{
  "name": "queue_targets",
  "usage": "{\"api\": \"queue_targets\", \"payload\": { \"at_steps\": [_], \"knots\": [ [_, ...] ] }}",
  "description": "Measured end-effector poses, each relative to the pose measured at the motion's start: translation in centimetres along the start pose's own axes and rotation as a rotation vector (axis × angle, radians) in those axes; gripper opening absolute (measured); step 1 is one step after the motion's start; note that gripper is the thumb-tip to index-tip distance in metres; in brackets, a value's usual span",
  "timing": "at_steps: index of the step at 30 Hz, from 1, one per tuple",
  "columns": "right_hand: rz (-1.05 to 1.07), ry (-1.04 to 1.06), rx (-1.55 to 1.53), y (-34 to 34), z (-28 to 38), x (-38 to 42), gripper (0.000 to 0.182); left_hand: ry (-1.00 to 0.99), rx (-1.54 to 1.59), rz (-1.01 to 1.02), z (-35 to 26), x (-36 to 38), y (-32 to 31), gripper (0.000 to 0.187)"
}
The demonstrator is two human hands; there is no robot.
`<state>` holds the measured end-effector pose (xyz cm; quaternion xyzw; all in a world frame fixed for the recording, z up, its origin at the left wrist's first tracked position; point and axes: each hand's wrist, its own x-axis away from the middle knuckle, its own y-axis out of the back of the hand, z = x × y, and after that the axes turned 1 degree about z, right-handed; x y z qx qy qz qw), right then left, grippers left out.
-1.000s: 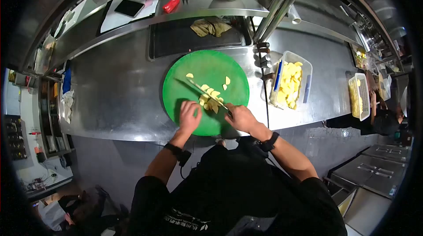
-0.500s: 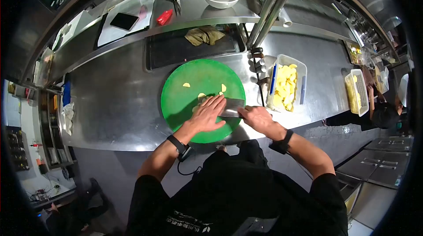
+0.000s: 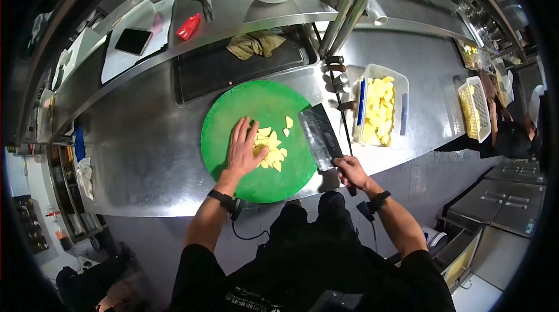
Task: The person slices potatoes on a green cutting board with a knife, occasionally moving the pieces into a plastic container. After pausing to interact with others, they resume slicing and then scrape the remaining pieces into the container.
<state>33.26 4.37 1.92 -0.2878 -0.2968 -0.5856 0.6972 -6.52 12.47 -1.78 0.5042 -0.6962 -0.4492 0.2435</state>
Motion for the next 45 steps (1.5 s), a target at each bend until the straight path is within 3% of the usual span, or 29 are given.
{"api": "queue_targets", "payload": {
  "at_steps": [2, 5, 9, 12, 13, 14, 16, 19, 22, 25, 28, 30, 34, 37, 39, 40, 41, 43, 45],
  "knots": [
    [0.026, -0.018, -0.026, -2.6, -0.3, -1.4, 0.026, -0.045, 0.097, -0.006, -2.0, 0.3, -1.1, 0.094],
    [0.105, -0.015, 0.041, -6.0, 0.1, -2.5, 0.026, -0.091, -0.003, 0.034, -5.7, -0.1, -0.9, 0.090],
    [0.237, 0.048, 0.066, -10.3, -0.3, -1.6, 0.027, -0.036, -0.009, -0.100, -6.2, 0.4, -2.7, 0.088],
    [0.278, 0.050, -0.050, -14.1, -4.7, -2.5, 0.028, 0.032, 0.054, -0.264, -6.3, 2.1, -3.5, 0.063],
    [0.281, 0.030, -0.082, -15.3, -5.2, -2.4, 0.027, 0.039, 0.101, -0.385, -6.1, 2.2, -4.1, 0.055],
    [0.271, 0.105, -0.006, -15.9, -3.5, -1.3, 0.027, 0.138, 0.146, -0.382, -6.7, 2.5, -4.2, 0.050],
    [0.307, 0.133, -0.023, -16.1, -1.1, 0.4, 0.024, 0.207, 0.150, -0.532, -7.2, 2.8, -4.8, 0.048],
    [0.305, 0.208, -0.033, -14.5, -0.4, 1.0, 0.025, 0.170, 0.108, -0.548, -10.5, 0.3, -2.8, 0.048],
    [0.112, 0.324, -0.078, -10.3, 1.7, 3.9, 0.027, -0.042, 0.157, -0.419, -16.0, -5.4, -1.6, 0.056],
    [-0.083, 0.265, -0.223, -5.1, 4.0, 6.9, 0.027, -0.277, 0.201, -0.336, -22.7, -11.4, -3.1, 0.061],
    [-0.309, 0.481, -0.036, 1.0, 5.4, 9.1, 0.027, -0.251, 0.388, -0.307, -28.7, -15.7, -6.2, 0.054],
    [-0.318, 0.439, 0.026, 5.1, 6.2, 11.3, 0.026, -0.187, 0.493, -0.366, -31.6, -18.2, -9.0, 0.043],
    [-0.312, 0.408, 0.110, 13.1, 2.7, 13.0, 0.026, -0.026, 0.501, -0.377, -32.7, -23.6, -17.2, 0.031],
    [-0.298, 0.387, 0.099, 21.3, 0.8, 17.3, 0.028, 0.242, 0.455, -0.038, -31.9, -26.9, -21.3, 0.026],
    [-0.283, 0.385, 0.041, 27.4, -0.9, 19.1, 0.029, -0.048, 0.212, -0.028, -28.9, -28.5, -24.2, 0.025],
    [-0.251, 0.360, 0.014, 30.3, -0.3, 21.0, 0.029, -0.073, -0.075, 0.035, -24.8, -30.2, -27.7, 0.028],
    [-0.238, 0.353, -0.042, 33.2, -0.8, 21.2, 0.029, -0.011, -0.073, 0.057, -28.7, -29.9, -24.8, 0.032],
    [-0.188, 0.336, -0.160, 36.9, -1.5, 20.0, 0.029, 0.024, -0.088, -0.190, -36.7, -28.1, -22.3, 0.040],
    [-0.100, 0.410, -0.128, 39.7, -0.9, 17.9, 0.032, 0.045, -0.100, -0.145, -45.5, -26.0, -18.9, 0.051]
  ]
}}
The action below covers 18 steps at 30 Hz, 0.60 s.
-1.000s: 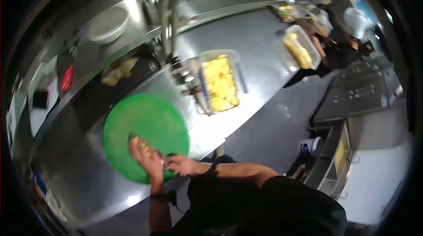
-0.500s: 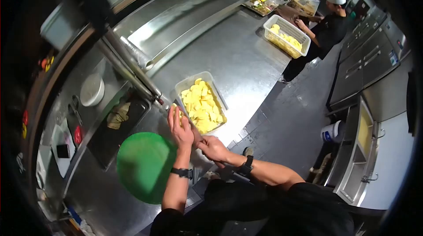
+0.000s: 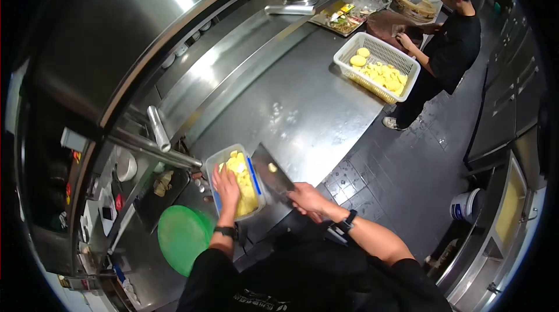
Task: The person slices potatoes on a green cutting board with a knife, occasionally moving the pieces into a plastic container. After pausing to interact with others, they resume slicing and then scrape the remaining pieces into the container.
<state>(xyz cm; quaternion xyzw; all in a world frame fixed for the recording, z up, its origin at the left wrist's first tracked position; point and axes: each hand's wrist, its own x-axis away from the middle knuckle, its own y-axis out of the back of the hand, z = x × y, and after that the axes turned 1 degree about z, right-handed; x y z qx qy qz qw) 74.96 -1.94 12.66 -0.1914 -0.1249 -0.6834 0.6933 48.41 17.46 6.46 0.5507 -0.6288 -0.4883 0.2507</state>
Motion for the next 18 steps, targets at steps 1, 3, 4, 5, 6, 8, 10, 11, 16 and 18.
{"api": "queue_targets", "payload": {
  "at_steps": [1, 3, 4, 5, 6, 8, 10, 11, 16, 18],
  "knots": [
    [0.083, -0.020, 0.088, 0.8, 0.3, -1.7, 0.033, -0.040, 0.052, -0.012, -2.5, 0.9, 0.8, 0.054],
    [0.113, 0.225, 0.189, -0.5, -2.8, -6.7, 0.037, -0.196, 0.188, 0.045, -7.9, 2.1, 1.0, 0.061],
    [0.134, 0.353, 0.292, -0.9, -2.7, -8.1, 0.042, -0.293, 0.256, 0.107, -9.7, 3.4, 0.8, 0.064],
    [0.214, 0.223, 0.078, -2.0, -2.0, -8.3, 0.042, -0.287, 0.291, 0.082, -9.5, 4.2, -0.9, 0.066],
    [0.297, 0.099, -0.137, -2.8, -1.0, -8.3, 0.042, -0.277, 0.324, 0.053, -7.8, 4.8, -2.7, 0.068],
    [0.298, 0.040, 0.085, -1.8, 1.6, -8.7, 0.040, 0.060, 0.492, -0.029, -1.5, 5.5, -5.9, 0.068],
    [0.265, 0.057, 0.019, 1.5, 3.0, -8.0, 0.038, 0.686, 1.087, 0.071, 13.1, 7.8, -11.7, 0.066],
    [0.243, 0.067, -0.014, 3.4, 3.4, -8.2, 0.037, 0.623, 0.668, 0.103, 10.0, 7.4, -8.5, 0.062],
    [0.007, 0.245, 0.286, 21.3, 5.9, -5.6, 0.028, 0.089, -0.013, -0.054, -6.0, -3.0, -9.5, 0.052],
    [-0.156, 0.069, 0.321, 28.2, 7.7, -2.0, 0.025, -0.082, 0.273, 0.102, -17.9, -12.2, -12.7, 0.036]
  ]
}}
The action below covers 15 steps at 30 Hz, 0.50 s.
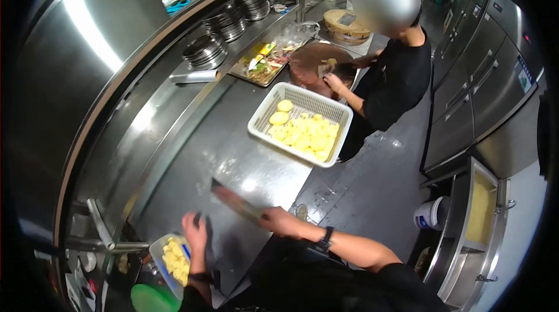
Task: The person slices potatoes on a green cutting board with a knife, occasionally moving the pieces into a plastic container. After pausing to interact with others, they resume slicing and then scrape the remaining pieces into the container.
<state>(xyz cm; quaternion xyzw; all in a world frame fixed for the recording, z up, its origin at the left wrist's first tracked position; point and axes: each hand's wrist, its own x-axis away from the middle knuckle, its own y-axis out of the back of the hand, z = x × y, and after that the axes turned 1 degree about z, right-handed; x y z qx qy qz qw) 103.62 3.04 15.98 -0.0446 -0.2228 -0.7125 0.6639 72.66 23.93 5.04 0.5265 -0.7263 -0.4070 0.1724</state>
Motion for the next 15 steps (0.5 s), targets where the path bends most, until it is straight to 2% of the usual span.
{"api": "queue_targets", "payload": {
  "at_steps": [2, 3, 4, 5, 6, 7, 9, 12, 15],
  "knots": [
    [-0.191, 0.044, 0.113, 5.5, -2.8, 2.2, 0.025, -0.242, 0.116, 0.038, -7.0, -9.8, -8.3, 0.034],
    [-0.228, 0.061, 0.096, 8.3, -4.2, 3.6, 0.024, -0.292, 0.178, 0.153, -11.7, -14.1, -11.8, 0.037],
    [-0.303, 0.044, 0.270, 10.7, -4.8, 5.3, 0.024, -0.480, 0.185, 0.209, -13.3, -18.4, -17.1, 0.040],
    [-0.288, -0.091, 0.276, 13.3, -3.8, 7.3, 0.022, -0.565, 0.145, 0.280, -15.9, -22.0, -22.4, 0.042],
    [-0.292, -0.277, 0.268, 16.5, -4.7, 10.2, 0.023, -0.668, 0.290, 0.464, -24.7, -26.4, -26.0, 0.045],
    [-0.337, -0.375, 0.184, 17.4, -4.2, 11.7, 0.023, -0.755, 0.245, 0.437, -24.9, -28.7, -31.4, 0.052],
    [-0.421, -0.443, 0.231, 17.9, -5.4, 14.4, 0.025, -0.680, -0.115, 0.526, -27.5, -31.4, -37.3, 0.064],
    [-0.487, -0.698, -0.025, 17.7, -5.6, 16.6, 0.029, -0.508, -0.334, 0.696, -30.1, -32.6, -40.5, 0.057],
    [-0.569, -0.765, -0.132, 16.0, -7.1, 18.3, 0.033, -0.650, -0.368, 0.494, -27.7, -31.8, -44.3, 0.045]
  ]
}}
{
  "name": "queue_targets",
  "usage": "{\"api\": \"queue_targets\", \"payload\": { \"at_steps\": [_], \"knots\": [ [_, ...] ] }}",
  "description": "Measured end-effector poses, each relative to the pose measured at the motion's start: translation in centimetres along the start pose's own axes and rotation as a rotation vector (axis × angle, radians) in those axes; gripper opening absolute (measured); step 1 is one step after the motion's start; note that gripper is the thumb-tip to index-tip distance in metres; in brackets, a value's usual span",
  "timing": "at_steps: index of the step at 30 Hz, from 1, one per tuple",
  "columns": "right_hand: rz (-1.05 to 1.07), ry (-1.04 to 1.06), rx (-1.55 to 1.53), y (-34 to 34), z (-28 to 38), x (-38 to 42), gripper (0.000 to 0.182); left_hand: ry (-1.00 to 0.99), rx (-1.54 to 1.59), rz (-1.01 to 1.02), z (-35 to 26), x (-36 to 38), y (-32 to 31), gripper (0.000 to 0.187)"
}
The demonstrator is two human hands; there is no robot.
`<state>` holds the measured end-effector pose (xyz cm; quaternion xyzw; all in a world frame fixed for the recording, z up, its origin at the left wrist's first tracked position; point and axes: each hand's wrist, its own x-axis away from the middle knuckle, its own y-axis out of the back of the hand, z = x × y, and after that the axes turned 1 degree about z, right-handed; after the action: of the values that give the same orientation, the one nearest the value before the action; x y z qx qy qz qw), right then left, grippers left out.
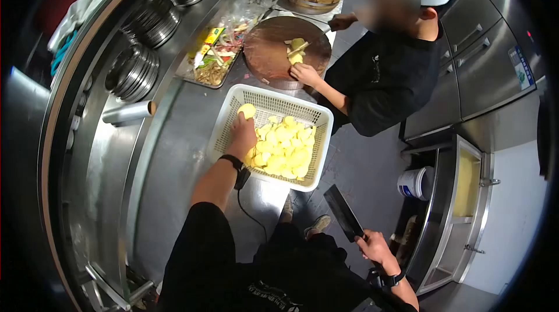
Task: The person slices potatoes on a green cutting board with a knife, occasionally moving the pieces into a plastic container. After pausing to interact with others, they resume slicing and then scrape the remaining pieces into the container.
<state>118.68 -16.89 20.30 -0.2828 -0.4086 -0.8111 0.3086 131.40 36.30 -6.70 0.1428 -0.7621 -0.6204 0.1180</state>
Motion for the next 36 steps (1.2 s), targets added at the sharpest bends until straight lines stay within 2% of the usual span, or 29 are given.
{"api": "queue_targets", "payload": {
  "at_steps": [1, 3, 8, 11, 14, 18, 22, 24, 25, 26, 27, 28, 29, 30, 31, 33, 36],
  "knots": [
    [-0.011, -0.032, -0.035, -0.4, -0.5, 0.3, 0.033, -0.038, -0.046, -0.091, -0.1, 0.5, -0.6, 0.044],
    [-0.004, -0.053, -0.076, -1.2, -1.6, 0.5, 0.034, -0.032, -0.001, -0.048, -0.1, 1.7, -0.9, 0.046],
    [0.026, -0.027, -0.119, -2.3, -1.6, 0.4, 0.035, 0.079, 0.230, 0.203, 1.3, 4.3, 1.9, 0.049],
    [0.032, 0.029, -0.105, -1.7, -0.6, 0.4, 0.035, 0.229, 0.662, 0.123, 4.3, 5.1, 1.5, 0.043],
    [0.026, 0.113, -0.098, -1.3, -1.3, 0.1, 0.036, 0.615, 1.808, 0.216, 4.0, 8.5, 7.4, 0.042],
    [0.026, 0.210, -0.016, -1.3, -2.4, 0.4, 0.035, 0.578, 1.906, 0.136, 3.3, 17.6, 14.7, 0.045],
    [0.127, 0.310, 0.025, -3.0, -4.2, 1.3, 0.033, 0.646, 1.798, -0.086, 1.2, 31.3, 15.5, 0.045],
    [0.235, 0.383, 0.118, -3.9, -6.3, 0.1, 0.032, 0.629, 1.738, -0.217, -0.5, 39.6, 13.9, 0.043],
    [0.283, 0.386, 0.118, -4.5, -6.8, 0.0, 0.032, 0.632, 1.649, -0.201, -1.2, 44.3, 12.8, 0.047],
    [0.345, 0.381, 0.126, -5.0, -7.2, 0.4, 0.032, 0.752, 1.571, -0.200, -3.2, 49.1, 12.7, 0.050],
    [0.410, 0.376, 0.120, -6.9, -6.8, 0.7, 0.031, 0.853, 1.165, -0.108, -3.4, 53.2, 12.6, 0.053],
    [0.452, 0.410, 0.187, -8.6, -7.3, 0.5, 0.029, 0.867, 1.334, -0.308, -5.2, 58.4, 11.2, 0.057],
    [0.531, 0.429, 0.213, -10.5, -7.1, 1.2, 0.028, 0.971, 1.276, -0.290, -6.1, 63.5, 9.9, 0.066],
    [0.617, 0.438, 0.229, -12.6, -6.5, 2.6, 0.027, 0.996, 0.987, -0.267, -7.8, 68.5, 11.4, 0.071],
    [0.680, 0.452, 0.244, -14.4, -5.8, 3.9, 0.027, 0.943, 0.871, -0.251, -6.9, 73.8, 8.1, 0.073],
    [0.772, 0.495, 0.314, -18.3, -5.1, 6.4, 0.028, 0.969, 0.674, -0.262, -9.0, 82.4, 10.4, 0.069],
    [0.869, 0.592, 0.435, -22.7, -5.4, 10.9, 0.028, 1.140, 0.482, -0.222, -9.0, 94.2, 10.7, 0.073]
  ]
}}
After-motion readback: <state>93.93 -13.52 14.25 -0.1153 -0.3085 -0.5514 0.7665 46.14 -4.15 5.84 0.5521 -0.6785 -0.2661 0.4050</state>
